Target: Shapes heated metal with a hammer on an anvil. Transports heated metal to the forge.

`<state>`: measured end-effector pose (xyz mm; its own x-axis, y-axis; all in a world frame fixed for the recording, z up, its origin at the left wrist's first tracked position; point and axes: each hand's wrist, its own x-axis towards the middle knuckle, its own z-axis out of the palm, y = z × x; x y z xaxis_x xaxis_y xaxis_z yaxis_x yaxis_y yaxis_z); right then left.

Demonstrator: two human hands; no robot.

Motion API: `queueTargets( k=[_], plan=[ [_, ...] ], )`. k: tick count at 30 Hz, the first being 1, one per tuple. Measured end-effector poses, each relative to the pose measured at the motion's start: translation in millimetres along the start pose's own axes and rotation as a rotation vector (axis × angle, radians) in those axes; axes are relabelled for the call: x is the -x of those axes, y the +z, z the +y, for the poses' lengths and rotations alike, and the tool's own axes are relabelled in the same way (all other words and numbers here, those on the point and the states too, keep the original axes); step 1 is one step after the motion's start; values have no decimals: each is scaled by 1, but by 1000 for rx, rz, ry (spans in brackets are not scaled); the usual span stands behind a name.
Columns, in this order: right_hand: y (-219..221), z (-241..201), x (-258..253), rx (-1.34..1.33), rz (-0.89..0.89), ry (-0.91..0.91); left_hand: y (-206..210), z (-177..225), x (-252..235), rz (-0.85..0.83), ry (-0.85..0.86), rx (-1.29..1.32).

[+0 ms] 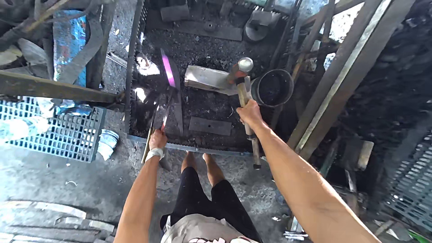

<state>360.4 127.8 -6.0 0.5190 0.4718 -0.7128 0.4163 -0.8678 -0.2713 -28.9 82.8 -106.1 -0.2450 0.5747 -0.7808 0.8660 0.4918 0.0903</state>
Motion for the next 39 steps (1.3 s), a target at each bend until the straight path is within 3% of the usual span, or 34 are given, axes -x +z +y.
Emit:
queueTargets(
  k=[5,9,13,17,21,25,31,35,39],
  plan=[
    [-9,3,-4,75,-46,-71,-18,-8,109,88,30,-20],
    [-26,2,3,-20,-112,-117,-33,-7,159,77,198,-16],
    [-53,-7,14,-140,-222,-125,-34,15,138,-39,349,-68],
    [-51,-16,14,-56,-221,-224,-28,25,89,-157,405,-60],
    [-38,-28,12,109,-170,-245,-27,7,76,-236,457,36],
    [-30,-34,7,243,-153,-242,-17,-33,99,-299,430,181],
    [-16,-39,20,258,-123,-172,15,-76,133,-171,324,383],
    [-7,-48,34,263,-91,-133,5,-54,116,-75,276,504],
    [-2,-51,42,249,-81,-70,-42,-15,72,-35,284,445]
  ],
)
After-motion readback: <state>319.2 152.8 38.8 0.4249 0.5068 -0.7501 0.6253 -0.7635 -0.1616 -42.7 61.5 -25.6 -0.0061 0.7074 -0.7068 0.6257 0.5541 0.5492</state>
